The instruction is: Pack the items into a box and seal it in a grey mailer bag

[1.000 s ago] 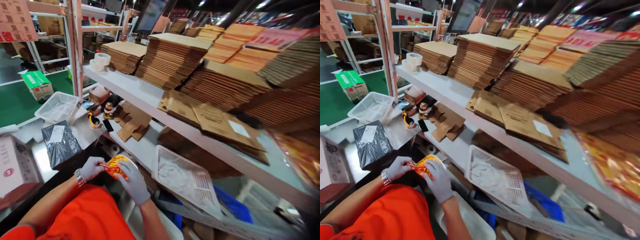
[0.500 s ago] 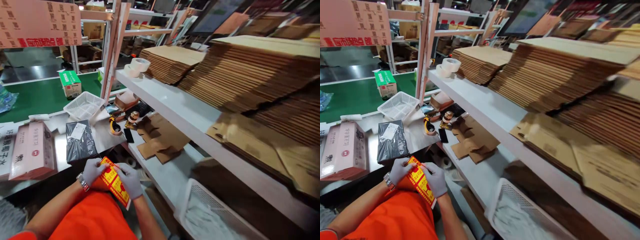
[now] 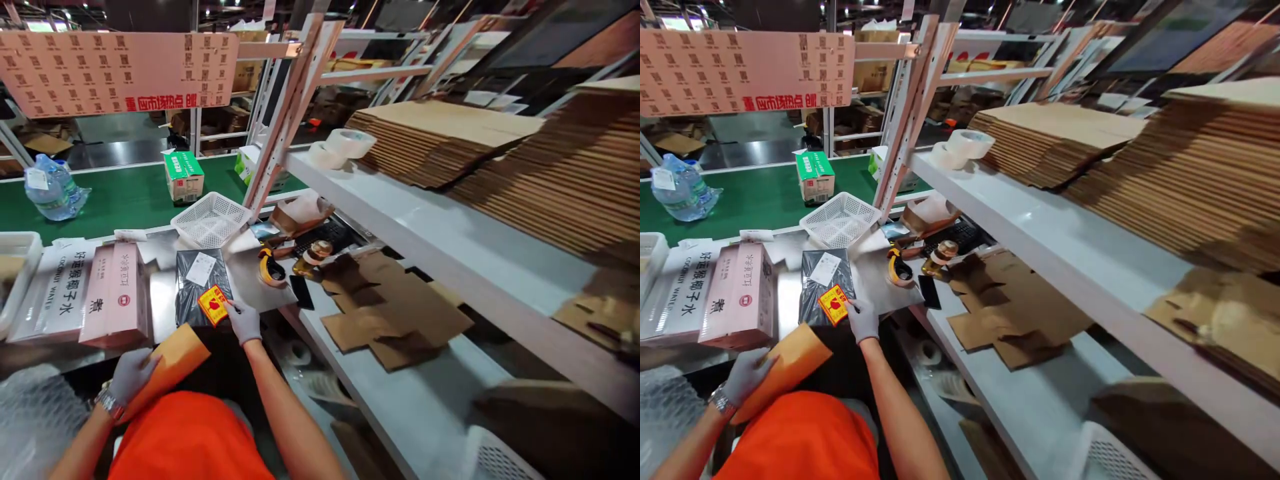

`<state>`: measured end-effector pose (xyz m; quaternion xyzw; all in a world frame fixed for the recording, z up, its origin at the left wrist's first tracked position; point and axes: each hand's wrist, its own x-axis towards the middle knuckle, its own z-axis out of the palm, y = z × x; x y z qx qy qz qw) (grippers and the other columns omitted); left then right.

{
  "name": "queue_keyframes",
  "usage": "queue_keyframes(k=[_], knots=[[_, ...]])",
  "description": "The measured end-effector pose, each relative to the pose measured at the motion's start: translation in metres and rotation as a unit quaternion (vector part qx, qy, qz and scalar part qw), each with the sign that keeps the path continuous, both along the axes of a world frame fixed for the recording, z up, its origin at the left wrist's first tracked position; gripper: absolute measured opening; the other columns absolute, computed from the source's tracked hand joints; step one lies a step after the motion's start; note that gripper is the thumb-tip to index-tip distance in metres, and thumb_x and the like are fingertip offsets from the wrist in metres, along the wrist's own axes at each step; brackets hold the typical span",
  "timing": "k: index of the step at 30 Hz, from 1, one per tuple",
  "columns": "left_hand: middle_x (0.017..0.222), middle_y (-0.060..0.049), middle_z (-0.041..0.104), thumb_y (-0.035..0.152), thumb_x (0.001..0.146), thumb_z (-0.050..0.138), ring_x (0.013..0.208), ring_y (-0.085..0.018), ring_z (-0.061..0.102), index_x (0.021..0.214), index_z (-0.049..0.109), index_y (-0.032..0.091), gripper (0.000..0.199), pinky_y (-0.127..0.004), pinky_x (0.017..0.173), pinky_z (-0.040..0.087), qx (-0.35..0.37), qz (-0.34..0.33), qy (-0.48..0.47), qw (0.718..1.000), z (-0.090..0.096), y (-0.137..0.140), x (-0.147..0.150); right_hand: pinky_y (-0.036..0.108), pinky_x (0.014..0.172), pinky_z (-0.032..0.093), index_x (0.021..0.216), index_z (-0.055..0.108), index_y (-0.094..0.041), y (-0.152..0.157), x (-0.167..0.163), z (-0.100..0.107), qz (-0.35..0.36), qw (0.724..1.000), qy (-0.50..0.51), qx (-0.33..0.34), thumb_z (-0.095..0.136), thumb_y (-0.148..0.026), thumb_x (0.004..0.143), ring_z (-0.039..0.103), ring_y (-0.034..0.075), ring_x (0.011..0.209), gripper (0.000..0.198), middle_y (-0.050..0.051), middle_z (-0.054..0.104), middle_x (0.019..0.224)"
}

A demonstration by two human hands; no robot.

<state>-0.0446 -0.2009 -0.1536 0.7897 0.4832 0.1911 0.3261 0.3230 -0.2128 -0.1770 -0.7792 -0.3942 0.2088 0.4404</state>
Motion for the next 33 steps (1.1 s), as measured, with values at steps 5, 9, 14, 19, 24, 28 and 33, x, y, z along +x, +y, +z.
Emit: queue_keyframes(k=[5,9,14,19,24,28,33], knots=[[0.059,-0.001,0.065,0.073,0.104,0.048,0.057,-0.018,0.058,0.061,0.062,0.023,0.067,-0.030,0.059,0.043,0.012,0.036,0.013,0.999,-0.016,-0.011,-0.053,0.044,0.095,0.059,0.106,0.092,-0.023,0.010,-0.012,0.001,0.017,0.986,-0.150,-0.065,0.076,-0.039,0.094,0.077,0.031,0.106,0.026,0.013,0.089,0.107],[0.058,0.000,0.060,0.069,0.106,0.050,0.056,-0.017,0.055,0.059,0.058,0.023,0.066,-0.029,0.057,0.041,0.019,0.017,-0.007,1.000,-0.016,-0.015,-0.055,0.046,0.101,0.055,0.115,0.088,-0.015,0.002,-0.002,0.010,0.021,0.963,-0.249,-0.099,0.084,-0.045,0.095,0.069,0.034,0.120,0.036,0.020,0.083,0.115],[0.062,-0.002,0.063,0.063,0.111,0.044,0.059,-0.018,0.058,0.062,0.061,0.023,0.065,-0.031,0.060,0.041,0.034,-0.032,-0.001,0.999,-0.011,-0.015,-0.041,0.064,0.131,0.040,0.161,0.059,0.005,0.014,0.004,0.017,0.023,0.953,-0.284,-0.106,0.078,-0.040,0.102,0.050,0.049,0.159,0.077,0.040,0.056,0.166],[0.066,-0.004,0.068,0.058,0.114,0.040,0.061,-0.020,0.064,0.065,0.068,0.025,0.065,-0.033,0.062,0.043,0.020,-0.136,0.050,0.989,-0.015,-0.018,-0.027,0.064,0.144,0.022,0.165,0.060,-0.003,0.020,-0.056,0.010,0.221,0.937,-0.260,-0.079,0.077,-0.042,0.103,0.037,0.046,0.172,0.076,0.029,0.044,0.181],[0.074,-0.008,0.078,0.054,0.114,0.041,0.068,-0.020,0.070,0.072,0.075,0.024,0.062,-0.031,0.063,0.041,0.019,-0.225,0.078,0.971,-0.038,-0.023,-0.001,0.068,0.144,0.024,0.160,0.068,-0.014,-0.020,-0.074,0.003,0.419,0.889,-0.181,0.020,0.076,-0.045,0.102,0.041,0.044,0.172,0.067,0.021,0.051,0.179],[0.078,-0.009,0.081,0.055,0.113,0.041,0.072,-0.022,0.074,0.075,0.079,0.025,0.061,-0.031,0.065,0.045,0.017,-0.283,0.098,0.954,-0.045,-0.027,0.038,0.061,0.141,0.038,0.152,0.074,-0.019,-0.072,-0.035,-0.008,0.262,0.960,-0.079,0.056,0.055,-0.046,0.110,0.056,0.036,0.162,0.054,0.018,0.067,0.166],[0.087,-0.005,0.086,0.050,0.110,0.048,0.080,-0.027,0.082,0.085,0.085,0.032,0.048,-0.034,0.074,0.059,0.006,-0.315,0.050,0.948,-0.049,-0.042,0.109,0.059,0.137,0.042,0.134,0.074,-0.023,-0.167,0.002,-0.033,-0.190,0.957,0.216,0.034,0.056,-0.073,0.100,0.060,0.038,0.155,0.063,0.021,0.068,0.159]])
